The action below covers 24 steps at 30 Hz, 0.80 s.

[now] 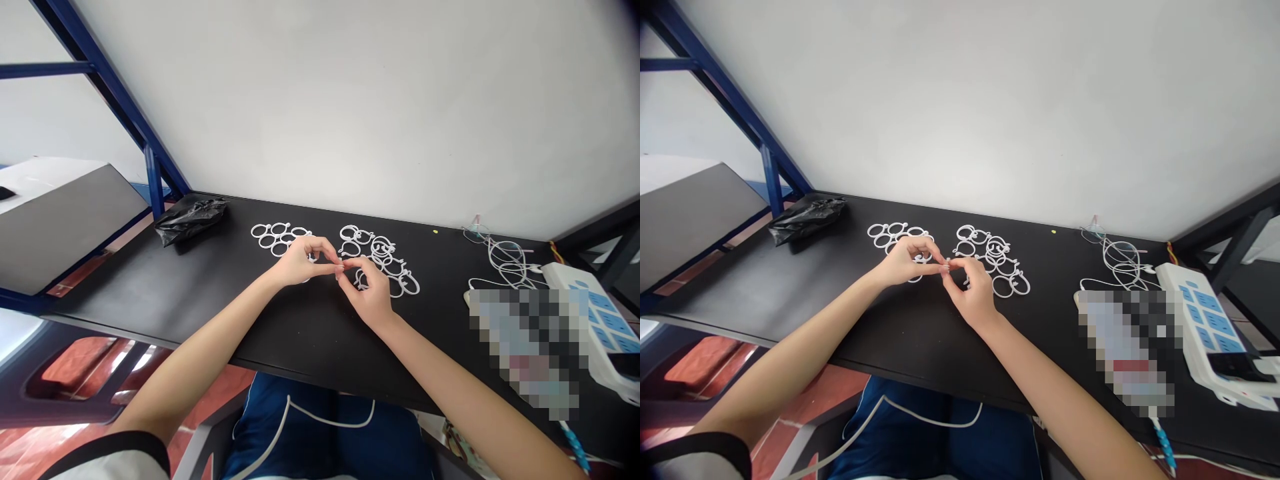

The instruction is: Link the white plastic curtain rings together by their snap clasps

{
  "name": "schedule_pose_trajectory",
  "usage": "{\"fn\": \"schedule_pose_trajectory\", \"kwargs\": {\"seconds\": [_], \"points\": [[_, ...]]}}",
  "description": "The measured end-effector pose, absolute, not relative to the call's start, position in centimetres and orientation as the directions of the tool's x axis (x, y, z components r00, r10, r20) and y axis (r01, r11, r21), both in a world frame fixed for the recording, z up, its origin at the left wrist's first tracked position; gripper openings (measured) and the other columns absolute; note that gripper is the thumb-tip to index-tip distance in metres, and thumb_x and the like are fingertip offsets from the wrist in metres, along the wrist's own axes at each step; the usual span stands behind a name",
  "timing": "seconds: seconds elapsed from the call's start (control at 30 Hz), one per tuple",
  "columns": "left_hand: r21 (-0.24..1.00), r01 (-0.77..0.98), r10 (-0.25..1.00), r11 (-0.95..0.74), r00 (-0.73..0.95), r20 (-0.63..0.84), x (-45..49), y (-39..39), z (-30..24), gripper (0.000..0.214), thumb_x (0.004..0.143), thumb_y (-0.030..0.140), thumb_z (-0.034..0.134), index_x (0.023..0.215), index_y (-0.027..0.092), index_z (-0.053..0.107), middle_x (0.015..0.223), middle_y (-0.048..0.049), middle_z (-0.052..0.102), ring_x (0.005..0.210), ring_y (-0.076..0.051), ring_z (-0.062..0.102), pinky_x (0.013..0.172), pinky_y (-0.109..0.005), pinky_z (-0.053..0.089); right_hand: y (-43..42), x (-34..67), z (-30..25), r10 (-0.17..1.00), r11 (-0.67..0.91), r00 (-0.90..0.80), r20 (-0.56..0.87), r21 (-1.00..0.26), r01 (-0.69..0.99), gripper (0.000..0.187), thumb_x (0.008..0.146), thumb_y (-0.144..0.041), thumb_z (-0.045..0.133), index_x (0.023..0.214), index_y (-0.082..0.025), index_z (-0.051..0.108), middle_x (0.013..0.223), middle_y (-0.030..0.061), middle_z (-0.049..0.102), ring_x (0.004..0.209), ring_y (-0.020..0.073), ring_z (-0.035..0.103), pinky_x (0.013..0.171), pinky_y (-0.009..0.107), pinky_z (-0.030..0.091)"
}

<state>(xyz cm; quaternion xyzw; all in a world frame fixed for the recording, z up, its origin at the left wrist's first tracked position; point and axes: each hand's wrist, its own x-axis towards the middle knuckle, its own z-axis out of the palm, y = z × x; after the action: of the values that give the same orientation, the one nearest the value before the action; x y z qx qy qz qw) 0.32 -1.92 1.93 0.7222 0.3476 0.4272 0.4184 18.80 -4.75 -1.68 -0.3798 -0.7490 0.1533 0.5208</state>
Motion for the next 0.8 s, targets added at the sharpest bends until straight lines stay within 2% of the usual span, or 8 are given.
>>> {"fn": "schedule_pose_trajectory", "kwargs": {"seconds": [0.17,0.33,0.57,0.8], "points": [[0.904,0.14,0.849,-0.405,0.425,0.314,0.46,-1.99,1.78,0.019,0.072,0.028,0.082,0.077,0.014,0.07,0.079,-0.004,0.072,0.072,-0.012,0.061,0.063,-0.026,0.038,-4.7,18.87,-1.75,0.723,0.668,-0.172,0.67,-0.613,0.421,0.008,0.086,-0.019,0.064,0.092,-0.024,0.062,0.086,0.0025,0.07,0.082,0.0203,0.069,0.077,0.037,0.056],[0.931,0.07,0.854,-0.359,0.428,0.297,0.47,-2.09,1.73,0.023,0.072,0.03,0.082,0.082,0.014,0.069,0.084,-0.0048,0.071,0.073,-0.012,0.062,0.064,-0.025,0.045,-4.76,18.9,-1.72,0.716,0.673,-0.155,0.681,-0.613,0.413,0.005,0.088,-0.023,0.064,0.093,-0.024,0.062,0.085,0.0022,0.07,0.079,0.0198,0.068,0.074,0.036,0.055],[0.956,-0.035,0.839,-0.29,0.472,0.272,0.3,-2.01,1.63,0.024,0.075,0.029,0.081,0.086,0.013,0.068,0.088,-0.0075,0.073,0.085,-0.018,0.07,0.073,-0.028,0.052,-4.87,18.95,-1.6,0.749,0.638,-0.132,0.649,-0.655,0.403,0.006,0.087,-0.024,0.065,0.092,-0.024,0.062,0.085,0.0022,0.071,0.08,0.0205,0.069,0.073,0.036,0.055],[0.95,-0.002,0.821,-0.313,0.503,0.271,0.11,-1.95,1.57,0.02,0.08,0.027,0.076,0.093,0.013,0.068,0.096,-0.0092,0.074,0.091,-0.018,0.07,0.081,-0.03,0.054,-4.85,18.97,-1.5,0.744,0.64,-0.105,0.66,-0.659,0.394,0.005,0.088,-0.022,0.064,0.093,-0.023,0.064,0.084,0.0016,0.071,0.077,0.019,0.069,0.073,0.034,0.055]]}}
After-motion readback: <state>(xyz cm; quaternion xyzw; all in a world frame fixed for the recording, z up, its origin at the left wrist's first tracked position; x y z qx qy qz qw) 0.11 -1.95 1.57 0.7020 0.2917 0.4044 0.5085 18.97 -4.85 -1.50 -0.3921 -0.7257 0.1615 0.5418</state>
